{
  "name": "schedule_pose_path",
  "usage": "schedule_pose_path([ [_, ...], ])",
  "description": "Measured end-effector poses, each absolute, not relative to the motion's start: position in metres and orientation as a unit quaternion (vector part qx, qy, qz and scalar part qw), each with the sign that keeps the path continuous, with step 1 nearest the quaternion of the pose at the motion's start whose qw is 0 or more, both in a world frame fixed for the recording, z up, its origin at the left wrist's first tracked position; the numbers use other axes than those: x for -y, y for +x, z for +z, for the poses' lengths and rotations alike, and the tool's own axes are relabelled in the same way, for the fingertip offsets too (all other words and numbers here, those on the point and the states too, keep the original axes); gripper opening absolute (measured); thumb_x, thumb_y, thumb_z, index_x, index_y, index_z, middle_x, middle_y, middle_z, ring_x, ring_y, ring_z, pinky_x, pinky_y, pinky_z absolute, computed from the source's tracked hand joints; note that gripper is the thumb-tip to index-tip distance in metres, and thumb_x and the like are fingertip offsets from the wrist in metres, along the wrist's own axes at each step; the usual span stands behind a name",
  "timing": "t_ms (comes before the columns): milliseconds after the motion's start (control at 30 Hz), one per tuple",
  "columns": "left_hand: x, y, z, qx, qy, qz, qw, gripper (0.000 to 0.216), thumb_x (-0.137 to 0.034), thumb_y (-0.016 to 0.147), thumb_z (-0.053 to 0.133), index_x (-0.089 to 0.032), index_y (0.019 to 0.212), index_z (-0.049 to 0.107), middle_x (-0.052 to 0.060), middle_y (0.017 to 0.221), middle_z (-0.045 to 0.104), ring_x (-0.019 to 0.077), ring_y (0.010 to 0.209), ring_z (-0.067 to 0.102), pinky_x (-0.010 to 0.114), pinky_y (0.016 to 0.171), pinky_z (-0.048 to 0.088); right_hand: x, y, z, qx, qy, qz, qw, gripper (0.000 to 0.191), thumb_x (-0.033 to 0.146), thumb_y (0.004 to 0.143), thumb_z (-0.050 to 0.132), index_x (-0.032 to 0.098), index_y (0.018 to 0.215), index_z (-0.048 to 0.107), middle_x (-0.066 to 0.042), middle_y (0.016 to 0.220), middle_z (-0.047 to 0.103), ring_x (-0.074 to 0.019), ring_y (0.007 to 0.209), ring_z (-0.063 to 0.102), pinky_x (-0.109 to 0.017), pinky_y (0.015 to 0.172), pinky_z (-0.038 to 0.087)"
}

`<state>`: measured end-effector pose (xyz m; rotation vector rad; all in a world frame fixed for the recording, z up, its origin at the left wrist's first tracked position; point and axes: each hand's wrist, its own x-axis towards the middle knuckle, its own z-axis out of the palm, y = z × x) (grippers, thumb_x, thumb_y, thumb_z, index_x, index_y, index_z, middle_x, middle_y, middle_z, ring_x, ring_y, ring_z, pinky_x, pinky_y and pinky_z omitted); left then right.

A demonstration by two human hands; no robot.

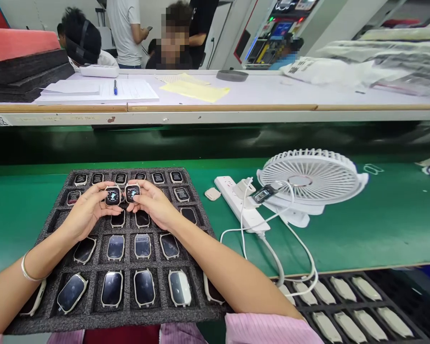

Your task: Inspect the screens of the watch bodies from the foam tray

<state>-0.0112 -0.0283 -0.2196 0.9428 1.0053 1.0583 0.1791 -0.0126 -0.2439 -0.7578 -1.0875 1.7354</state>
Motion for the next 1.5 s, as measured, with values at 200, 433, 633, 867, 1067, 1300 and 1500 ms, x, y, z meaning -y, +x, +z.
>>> schedule_pose_path([
  [200, 0.0276, -0.0109, -0.2206, -0.444, 0.421, 0.456, 0.647, 0.030, -0.023, 0.081, 0.058, -0.018, 0.111, 0.058, 0.002, 0.094, 0.068, 0.0144, 0.064, 0.072, 0.030, 0.067, 0.060, 0.0150, 0.1788, -0.2451, 0.470, -0.313, 0.687, 0.458, 0.037, 0.014, 0.078, 0.067, 0.020, 0.113, 0.059, 0.000, 0.082, 0.068, -0.0123, 0.064, 0.067, -0.026, 0.061, 0.050],
  [433, 0.0295, -0.0106, -0.2191, -0.439, 0.432, 0.450, 0.646, 0.036, -0.020, 0.074, 0.064, -0.018, 0.109, 0.057, 0.000, 0.090, 0.068, 0.0139, 0.064, 0.072, 0.028, 0.067, 0.061, 0.0155, 0.1780, -0.2443, 0.473, -0.316, 0.682, 0.461, 0.033, 0.020, 0.080, 0.072, 0.020, 0.111, 0.061, 0.000, 0.084, 0.068, -0.0111, 0.063, 0.066, -0.025, 0.059, 0.051],
  [633, 0.0294, -0.0100, -0.2204, -0.437, 0.440, 0.453, 0.641, 0.037, -0.019, 0.074, 0.066, -0.018, 0.109, 0.057, 0.001, 0.090, 0.069, 0.0139, 0.063, 0.072, 0.030, 0.067, 0.062, 0.0156, 0.1782, -0.2451, 0.485, -0.316, 0.671, 0.463, 0.033, 0.024, 0.080, 0.074, 0.020, 0.111, 0.062, -0.001, 0.086, 0.069, -0.0110, 0.063, 0.066, -0.025, 0.058, 0.051],
  [867, 0.0287, -0.0097, -0.2217, -0.441, 0.442, 0.456, 0.634, 0.037, -0.022, 0.074, 0.071, -0.017, 0.108, 0.057, 0.002, 0.095, 0.069, 0.0130, 0.061, 0.071, 0.027, 0.063, 0.061, 0.0164, 0.1783, -0.2444, 0.488, -0.314, 0.673, 0.459, 0.037, 0.018, 0.076, 0.073, 0.020, 0.112, 0.061, 0.000, 0.086, 0.067, -0.0106, 0.063, 0.065, -0.024, 0.058, 0.050],
  [1067, 0.0293, -0.0104, -0.2208, -0.434, 0.443, 0.454, 0.639, 0.037, -0.019, 0.074, 0.066, -0.017, 0.110, 0.056, 0.001, 0.090, 0.069, 0.0136, 0.062, 0.072, 0.028, 0.065, 0.061, 0.0167, 0.1786, -0.2434, 0.490, -0.313, 0.674, 0.456, 0.038, 0.017, 0.077, 0.072, 0.020, 0.113, 0.060, 0.000, 0.086, 0.066, -0.0112, 0.063, 0.065, -0.025, 0.058, 0.050],
  [1300, 0.0297, -0.0096, -0.2227, -0.431, 0.451, 0.450, 0.639, 0.045, -0.012, 0.067, 0.069, -0.019, 0.110, 0.056, 0.001, 0.097, 0.068, 0.0127, 0.064, 0.071, 0.030, 0.069, 0.062, 0.0165, 0.1792, -0.2453, 0.493, -0.306, 0.680, 0.448, 0.045, 0.011, 0.070, 0.074, 0.022, 0.111, 0.059, 0.001, 0.092, 0.064, -0.0087, 0.063, 0.061, -0.024, 0.060, 0.050],
  [1500, 0.0289, -0.0087, -0.2217, -0.446, 0.425, 0.445, 0.650, 0.030, -0.031, 0.081, 0.064, -0.017, 0.107, 0.059, 0.002, 0.085, 0.068, 0.0159, 0.061, 0.072, 0.031, 0.062, 0.062, 0.0164, 0.1768, -0.2450, 0.450, -0.323, 0.702, 0.447, 0.027, 0.031, 0.081, 0.071, 0.020, 0.105, 0.062, 0.001, 0.082, 0.065, -0.0081, 0.056, 0.057, -0.023, 0.053, 0.047],
])
